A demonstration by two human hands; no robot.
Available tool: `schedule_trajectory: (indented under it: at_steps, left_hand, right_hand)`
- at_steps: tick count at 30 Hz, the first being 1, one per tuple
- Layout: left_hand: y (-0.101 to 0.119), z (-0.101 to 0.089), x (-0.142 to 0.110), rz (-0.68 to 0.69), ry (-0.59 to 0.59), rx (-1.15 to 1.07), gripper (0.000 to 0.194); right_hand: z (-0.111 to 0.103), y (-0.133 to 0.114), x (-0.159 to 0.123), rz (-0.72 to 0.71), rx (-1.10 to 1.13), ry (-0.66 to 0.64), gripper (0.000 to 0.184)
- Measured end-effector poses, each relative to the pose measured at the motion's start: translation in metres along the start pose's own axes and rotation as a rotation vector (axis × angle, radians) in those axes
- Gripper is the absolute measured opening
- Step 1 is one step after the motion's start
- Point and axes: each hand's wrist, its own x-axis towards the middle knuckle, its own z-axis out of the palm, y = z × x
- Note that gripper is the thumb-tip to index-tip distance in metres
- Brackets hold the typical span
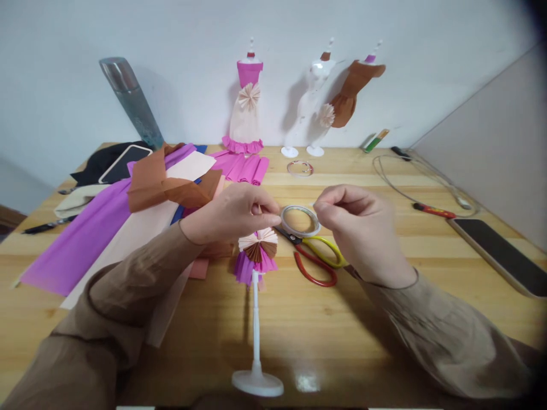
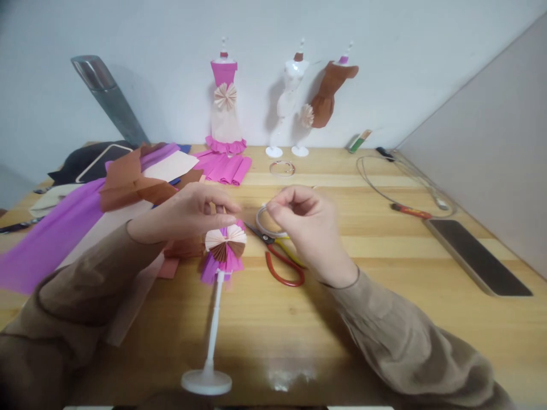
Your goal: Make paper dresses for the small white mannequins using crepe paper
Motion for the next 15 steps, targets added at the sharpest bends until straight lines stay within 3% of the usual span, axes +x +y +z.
schedule_trajectory:
  at_steps: [3,7,15]
  left_hand:
    - [-0.004,-0.001,-0.004,0.036,-0.183,0.250,0.016]
    - [-0.009,0.004,-0.009,0.084,-0.334,0.525,0.022]
    - [-0.003,0.008,-0.012,0.152,-0.412,0.627,0.025]
  right_hand:
    - [-0.003,0.008,0.004,0.058,0.076,-0.004,0.013]
    - [0.000,0.011,0.003,0.111,0.118,-0.057,0.015]
    - [-0.001,0.016,-0.001,0.141,0.142,-0.161,0.018]
